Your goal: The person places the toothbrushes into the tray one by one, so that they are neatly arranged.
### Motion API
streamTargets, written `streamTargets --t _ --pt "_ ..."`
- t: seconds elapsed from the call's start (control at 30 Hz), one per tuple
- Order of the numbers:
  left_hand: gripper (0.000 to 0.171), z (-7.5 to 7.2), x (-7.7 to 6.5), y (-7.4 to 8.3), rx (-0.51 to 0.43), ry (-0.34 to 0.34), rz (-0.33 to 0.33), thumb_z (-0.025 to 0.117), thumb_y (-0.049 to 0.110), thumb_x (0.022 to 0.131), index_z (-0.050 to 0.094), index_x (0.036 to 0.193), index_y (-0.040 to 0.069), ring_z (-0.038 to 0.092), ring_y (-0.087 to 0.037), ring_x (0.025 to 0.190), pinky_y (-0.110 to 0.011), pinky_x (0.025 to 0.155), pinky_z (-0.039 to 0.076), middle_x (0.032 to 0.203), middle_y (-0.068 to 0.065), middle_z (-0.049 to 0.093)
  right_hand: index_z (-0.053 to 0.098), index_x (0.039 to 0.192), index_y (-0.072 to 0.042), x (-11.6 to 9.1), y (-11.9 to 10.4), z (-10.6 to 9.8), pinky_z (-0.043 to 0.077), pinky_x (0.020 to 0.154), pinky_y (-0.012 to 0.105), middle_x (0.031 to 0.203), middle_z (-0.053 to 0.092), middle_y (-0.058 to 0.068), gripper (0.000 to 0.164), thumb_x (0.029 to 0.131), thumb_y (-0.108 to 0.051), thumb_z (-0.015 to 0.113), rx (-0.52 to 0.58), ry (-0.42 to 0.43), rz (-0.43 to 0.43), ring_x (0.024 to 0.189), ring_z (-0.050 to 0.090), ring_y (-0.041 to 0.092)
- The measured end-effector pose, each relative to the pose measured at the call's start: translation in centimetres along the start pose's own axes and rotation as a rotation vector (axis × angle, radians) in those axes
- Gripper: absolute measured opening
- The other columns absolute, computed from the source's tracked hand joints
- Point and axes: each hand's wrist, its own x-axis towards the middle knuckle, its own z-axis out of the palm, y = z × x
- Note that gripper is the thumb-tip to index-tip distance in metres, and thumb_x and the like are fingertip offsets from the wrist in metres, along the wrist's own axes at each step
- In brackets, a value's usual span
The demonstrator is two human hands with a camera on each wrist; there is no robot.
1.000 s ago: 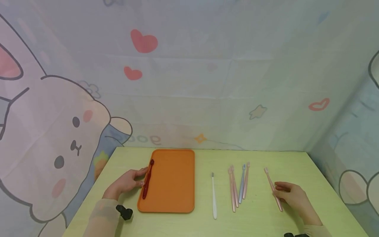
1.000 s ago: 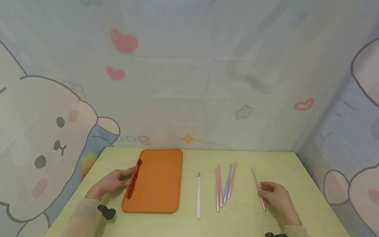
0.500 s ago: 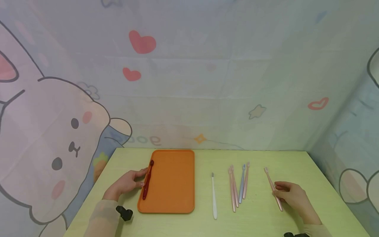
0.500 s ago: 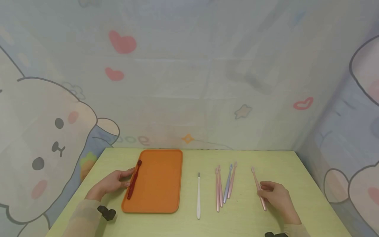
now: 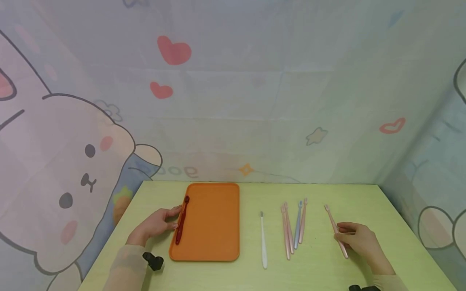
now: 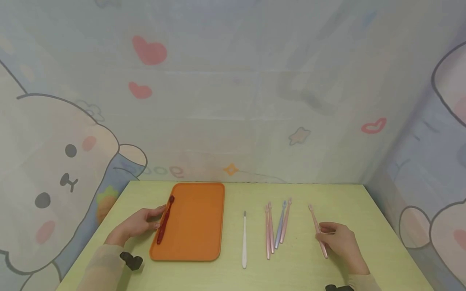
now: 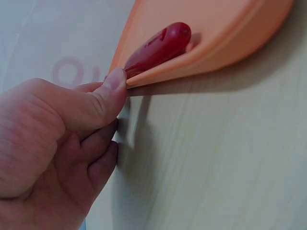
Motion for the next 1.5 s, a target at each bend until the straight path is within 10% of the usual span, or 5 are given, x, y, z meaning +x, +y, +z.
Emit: streamTargets --t 1.5 --pt "0.069 -0.13 0.08 -0.20 -0.012 -0.002 -0.015 0.078 0.006 0.094 0.050 0.156 -0.002 0.034 -0.051 0.152 -0.067 0.123 0.023 0.160 -0.028 0.045 0.064 0.133 0.016 0.09 -0.20 0.09 0.061 0.067 0.026 0.111 0.078 0.017 0.056 0.091 -0.017 0.081 -0.027 -0.008 0.031 0.081 0.073 0.014"
